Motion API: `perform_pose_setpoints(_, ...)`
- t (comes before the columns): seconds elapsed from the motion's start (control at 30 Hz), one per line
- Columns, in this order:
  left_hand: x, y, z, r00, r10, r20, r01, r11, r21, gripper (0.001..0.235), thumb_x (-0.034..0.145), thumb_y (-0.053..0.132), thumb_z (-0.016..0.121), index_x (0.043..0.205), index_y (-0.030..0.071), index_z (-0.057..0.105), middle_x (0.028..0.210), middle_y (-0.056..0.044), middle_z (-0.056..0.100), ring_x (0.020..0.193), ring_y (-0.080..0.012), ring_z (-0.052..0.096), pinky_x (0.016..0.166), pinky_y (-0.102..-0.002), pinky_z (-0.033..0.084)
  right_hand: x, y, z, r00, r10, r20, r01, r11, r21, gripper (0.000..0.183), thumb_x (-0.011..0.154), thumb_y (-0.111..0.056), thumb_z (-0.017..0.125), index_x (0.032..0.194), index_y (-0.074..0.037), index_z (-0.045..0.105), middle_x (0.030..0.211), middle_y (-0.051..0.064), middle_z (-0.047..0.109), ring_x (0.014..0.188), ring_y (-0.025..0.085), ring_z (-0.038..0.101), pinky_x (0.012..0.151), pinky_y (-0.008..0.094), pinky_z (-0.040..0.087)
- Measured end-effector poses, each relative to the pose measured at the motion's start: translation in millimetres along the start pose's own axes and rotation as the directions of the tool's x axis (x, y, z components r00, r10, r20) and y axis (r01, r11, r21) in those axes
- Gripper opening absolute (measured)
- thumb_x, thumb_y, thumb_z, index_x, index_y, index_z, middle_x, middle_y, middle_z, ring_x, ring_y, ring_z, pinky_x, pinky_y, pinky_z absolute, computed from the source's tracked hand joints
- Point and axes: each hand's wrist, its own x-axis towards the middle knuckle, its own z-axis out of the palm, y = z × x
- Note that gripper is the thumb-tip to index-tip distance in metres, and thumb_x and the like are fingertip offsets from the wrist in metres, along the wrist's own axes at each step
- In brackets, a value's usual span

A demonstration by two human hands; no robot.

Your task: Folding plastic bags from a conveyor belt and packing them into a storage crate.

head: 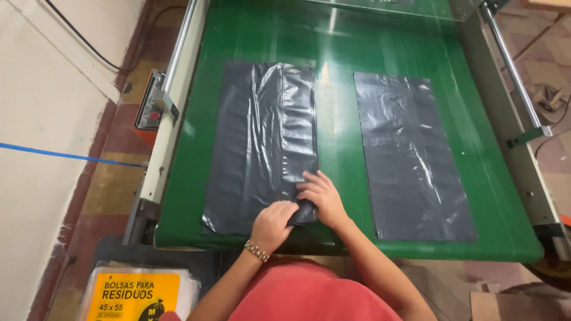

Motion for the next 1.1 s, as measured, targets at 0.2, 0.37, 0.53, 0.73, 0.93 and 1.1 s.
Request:
perform_pose_setpoints(0.2,-26,-42,-100,0.981,-0.174,0.089,0.132,0.925,0.355,0.04,0.075,0.005,0.058,0.113,0.014,0.064,0.128,-0.005,0.064,0.127,-0.0284,0.054,0.1,-0.049,0.045,4,2,-23,0.993,-0.035,0.115,0.01,0.978,0.208,0.025,0.1,-0.015,0.043,0.096,-0.01,0.067,0.109,0.007,0.075,0.112,0.026,0.069,0.1,0.046,0.05)
perform_pose_setpoints(0.37,-42,-76,-154,0.915,-0.369,0.162,0.326,0.915,0.237,0.033,0.073,0.002,0.065,0.101,0.017,0.071,0.102,0.001,0.075,0.099,-0.0186,0.07,0.084,-0.035,0.058,-27,3,-28,0.993,0.048,0.103,-0.073,0.964,0.254,0.015,0.092,-0.02,0.06,0.103,-0.014,0.069,0.108,0.002,0.076,0.099,0.025,0.073,0.089,0.04,0.054)
perform_pose_setpoints(0.53,25,-89,-191,0.771,-0.504,0.389,0.54,0.841,0.02,0.011,0.079,0.03,0.074,0.09,0.028,0.071,0.094,0.015,0.079,0.084,-0.0105,0.075,0.07,-0.03,0.055,-24,5,-50,0.766,0.427,0.481,-0.63,0.646,0.43,0.023,0.071,-0.008,0.067,0.091,-0.015,0.076,0.084,-0.002,0.079,0.079,0.009,0.071,0.072,0.026,0.054)
perform_pose_setpoints(0.73,157,-170,-137,0.885,-0.383,0.264,0.438,0.877,-0.196,0.019,0.081,0.024,0.078,0.097,0.017,0.072,0.098,-0.007,0.079,0.101,-0.0281,0.072,0.088,-0.042,0.055,20,124,-7,0.817,0.498,0.291,-0.558,0.555,0.618,0.008,0.077,-0.002,0.077,0.083,-0.006,0.078,0.078,0.008,0.075,0.08,0.021,0.065,0.081,0.046,0.052)
perform_pose_setpoints(0.93,263,-281,-21,0.853,-0.458,0.25,0.468,0.883,0.019,0.026,0.096,0.035,0.062,0.115,0.018,0.064,0.113,-0.01,0.073,0.11,-0.0325,0.068,0.094,-0.047,0.054,144,196,10,0.623,0.731,0.278,-0.702,0.367,0.61,0.012,0.084,-0.014,0.074,0.09,-0.003,0.073,0.076,0.002,0.062,0.072,0.017,0.058,0.064,0.031,0.047)
perform_pose_setpoints(1.1,286,-314,22,0.764,-0.575,0.293,0.552,0.818,0.163,0.028,0.096,0.044,0.057,0.117,0.026,0.061,0.113,-0.006,0.074,0.109,-0.0289,0.07,0.092,-0.045,0.056,148,285,67,0.504,0.812,0.293,-0.858,0.435,0.272,0.025,0.079,-0.026,0.078,0.089,-0.006,0.067,0.073,0.013,0.07,0.064,0.026,0.069,0.048,0.035,0.055)
